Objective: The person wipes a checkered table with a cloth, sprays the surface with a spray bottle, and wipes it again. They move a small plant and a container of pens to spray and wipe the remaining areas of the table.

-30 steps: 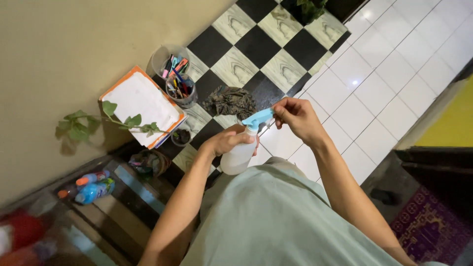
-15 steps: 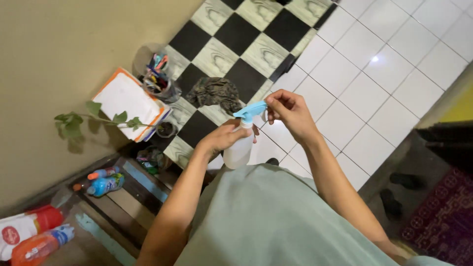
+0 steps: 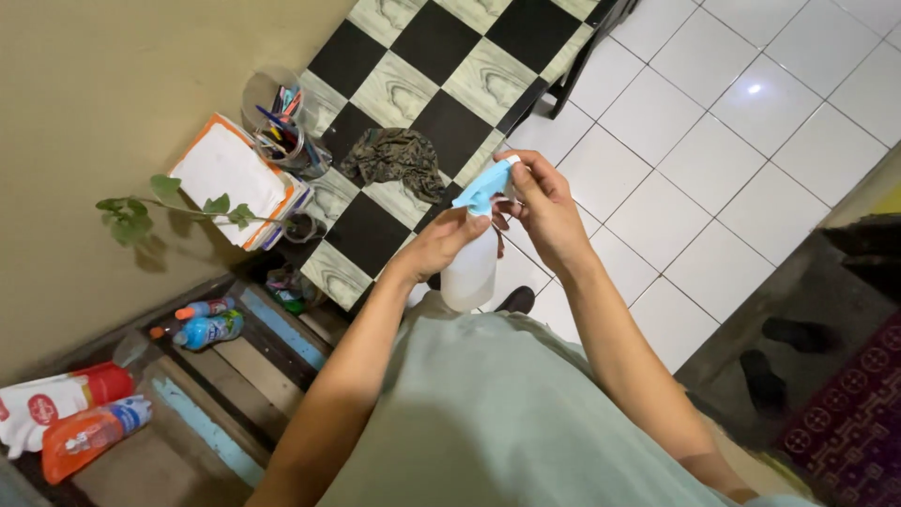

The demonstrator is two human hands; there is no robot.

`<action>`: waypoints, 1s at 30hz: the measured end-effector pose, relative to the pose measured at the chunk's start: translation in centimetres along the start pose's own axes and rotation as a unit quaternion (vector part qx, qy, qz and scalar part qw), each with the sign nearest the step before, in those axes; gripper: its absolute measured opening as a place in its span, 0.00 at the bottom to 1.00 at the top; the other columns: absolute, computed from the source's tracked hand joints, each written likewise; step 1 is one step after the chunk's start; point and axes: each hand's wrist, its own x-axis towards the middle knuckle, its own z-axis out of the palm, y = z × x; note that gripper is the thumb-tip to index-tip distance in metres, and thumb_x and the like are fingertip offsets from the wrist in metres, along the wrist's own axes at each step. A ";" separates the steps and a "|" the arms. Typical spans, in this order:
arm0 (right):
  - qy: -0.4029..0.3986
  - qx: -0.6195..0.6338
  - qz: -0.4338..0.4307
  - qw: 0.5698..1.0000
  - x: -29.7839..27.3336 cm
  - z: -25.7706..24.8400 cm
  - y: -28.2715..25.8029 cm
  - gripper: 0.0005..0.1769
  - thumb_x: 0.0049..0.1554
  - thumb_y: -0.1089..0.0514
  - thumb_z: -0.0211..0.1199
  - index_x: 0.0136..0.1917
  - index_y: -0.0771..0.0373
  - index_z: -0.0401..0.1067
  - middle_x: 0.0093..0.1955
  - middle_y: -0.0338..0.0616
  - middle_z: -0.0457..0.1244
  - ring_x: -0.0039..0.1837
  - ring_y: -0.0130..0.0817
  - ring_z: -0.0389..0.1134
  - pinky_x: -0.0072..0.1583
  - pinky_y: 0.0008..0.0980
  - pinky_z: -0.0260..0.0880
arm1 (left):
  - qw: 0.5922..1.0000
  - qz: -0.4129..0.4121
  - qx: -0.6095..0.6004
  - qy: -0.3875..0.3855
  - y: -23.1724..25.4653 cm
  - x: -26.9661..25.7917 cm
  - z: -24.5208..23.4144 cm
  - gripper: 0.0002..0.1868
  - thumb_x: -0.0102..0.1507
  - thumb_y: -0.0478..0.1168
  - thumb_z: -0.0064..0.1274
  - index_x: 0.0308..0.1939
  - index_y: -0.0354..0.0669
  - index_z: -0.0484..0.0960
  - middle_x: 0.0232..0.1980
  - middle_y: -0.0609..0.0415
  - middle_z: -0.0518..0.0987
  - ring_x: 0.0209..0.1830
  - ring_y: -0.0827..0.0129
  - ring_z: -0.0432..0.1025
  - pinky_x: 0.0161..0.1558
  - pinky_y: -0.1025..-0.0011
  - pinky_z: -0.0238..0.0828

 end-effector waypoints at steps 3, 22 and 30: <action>0.006 -0.001 -0.008 1.000 -0.1 -0.6 -0.5 0.16 0.68 0.51 0.54 0.61 0.64 0.70 0.49 0.37 0.65 0.49 0.26 0.65 0.55 0.33 0.70 | 0.997 0.012 0.067 0.041 -0.3 0.4 0.6 0.31 0.70 0.62 0.45 0.60 0.38 0.76 0.48 0.55 0.80 0.50 0.72 0.74 0.55 0.70 0.70; -0.197 -0.037 0.050 0.978 -0.8 -2.7 -0.9 0.17 0.59 0.55 0.71 0.55 0.69 0.74 0.45 0.44 0.69 0.41 0.35 0.71 0.43 0.37 0.73 | 0.994 0.064 -0.036 -0.076 -0.5 0.3 0.7 0.29 0.68 0.61 0.54 0.56 0.38 0.75 0.45 0.53 0.80 0.43 0.66 0.79 0.49 0.65 0.79; -0.167 -0.193 -0.007 0.967 -2.6 -0.8 -1.1 0.16 0.55 0.60 0.74 0.55 0.68 0.77 0.44 0.40 0.70 0.43 0.27 0.69 0.44 0.29 0.72 | 0.995 -0.005 -0.081 -0.066 -2.4 -0.9 0.5 0.47 0.54 0.65 0.66 0.64 0.37 0.67 0.44 0.44 0.82 0.43 0.59 0.81 0.45 0.61 0.81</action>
